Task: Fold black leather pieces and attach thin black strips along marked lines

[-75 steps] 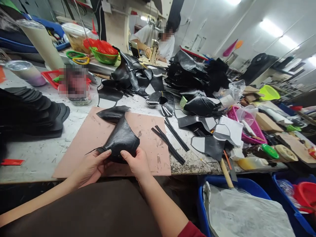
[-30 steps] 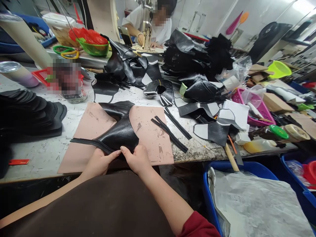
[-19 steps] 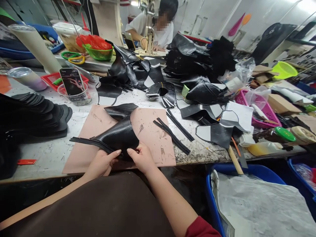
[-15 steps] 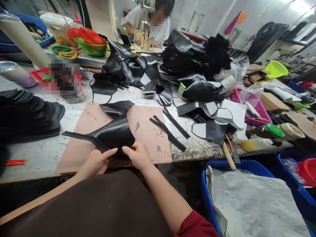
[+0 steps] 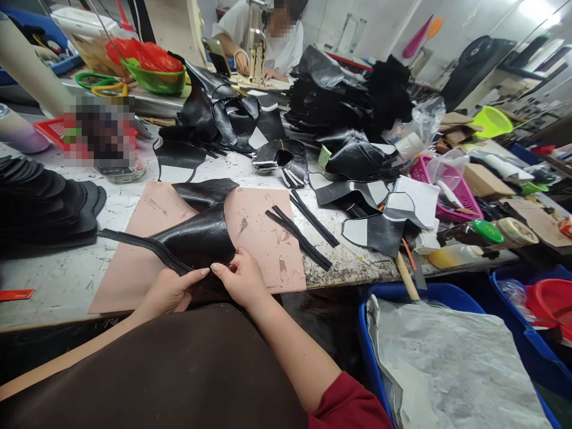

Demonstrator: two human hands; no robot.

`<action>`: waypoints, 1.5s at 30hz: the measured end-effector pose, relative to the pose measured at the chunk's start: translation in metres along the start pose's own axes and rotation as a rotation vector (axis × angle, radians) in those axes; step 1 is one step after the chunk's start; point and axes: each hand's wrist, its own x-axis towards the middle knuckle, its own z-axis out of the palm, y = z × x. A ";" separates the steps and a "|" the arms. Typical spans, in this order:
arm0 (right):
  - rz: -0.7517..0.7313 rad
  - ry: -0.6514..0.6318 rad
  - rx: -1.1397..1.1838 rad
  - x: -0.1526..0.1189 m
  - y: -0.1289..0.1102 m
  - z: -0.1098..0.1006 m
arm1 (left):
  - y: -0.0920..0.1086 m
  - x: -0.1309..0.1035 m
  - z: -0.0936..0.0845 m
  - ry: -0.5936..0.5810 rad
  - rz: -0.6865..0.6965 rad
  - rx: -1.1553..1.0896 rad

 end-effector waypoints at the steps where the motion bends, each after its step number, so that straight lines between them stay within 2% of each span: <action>1: 0.003 -0.009 -0.006 0.000 0.000 -0.001 | 0.000 0.000 0.000 -0.018 -0.003 -0.005; 5: 0.102 -0.106 0.006 -0.002 0.001 -0.004 | 0.004 -0.003 0.002 -0.034 -0.052 0.013; 10: 0.172 -0.132 0.094 -0.003 0.001 -0.006 | 0.015 -0.007 0.008 0.061 -0.074 0.162; 13: 0.221 -0.165 0.238 -0.004 0.000 -0.006 | 0.017 -0.008 0.007 0.045 -0.057 0.187; 16: 0.308 -0.189 0.409 -0.003 -0.001 -0.007 | 0.015 -0.007 0.003 0.002 -0.107 0.186; 19: 0.343 -0.190 0.497 -0.003 0.000 -0.007 | 0.015 -0.008 0.001 -0.028 -0.155 0.160; 23: 0.305 -0.159 0.613 -0.001 0.001 -0.007 | 0.018 -0.011 0.003 -0.074 -0.185 0.098; 28: 0.360 -0.101 0.636 0.001 0.003 -0.005 | 0.018 -0.013 0.005 -0.098 -0.209 0.068; 33: 0.374 -0.077 0.675 0.001 0.003 -0.003 | 0.015 -0.007 -0.001 -0.074 -0.133 0.181; 39: 0.324 -0.162 0.671 0.000 0.000 -0.008 | 0.013 0.000 -0.009 -0.017 0.111 0.534; 42: 0.321 -0.184 0.631 -0.001 -0.001 -0.009 | 0.012 0.000 -0.007 0.051 0.178 0.609; 45: 0.298 -0.147 0.519 0.002 0.001 -0.004 | 0.009 -0.001 -0.006 0.091 0.202 0.650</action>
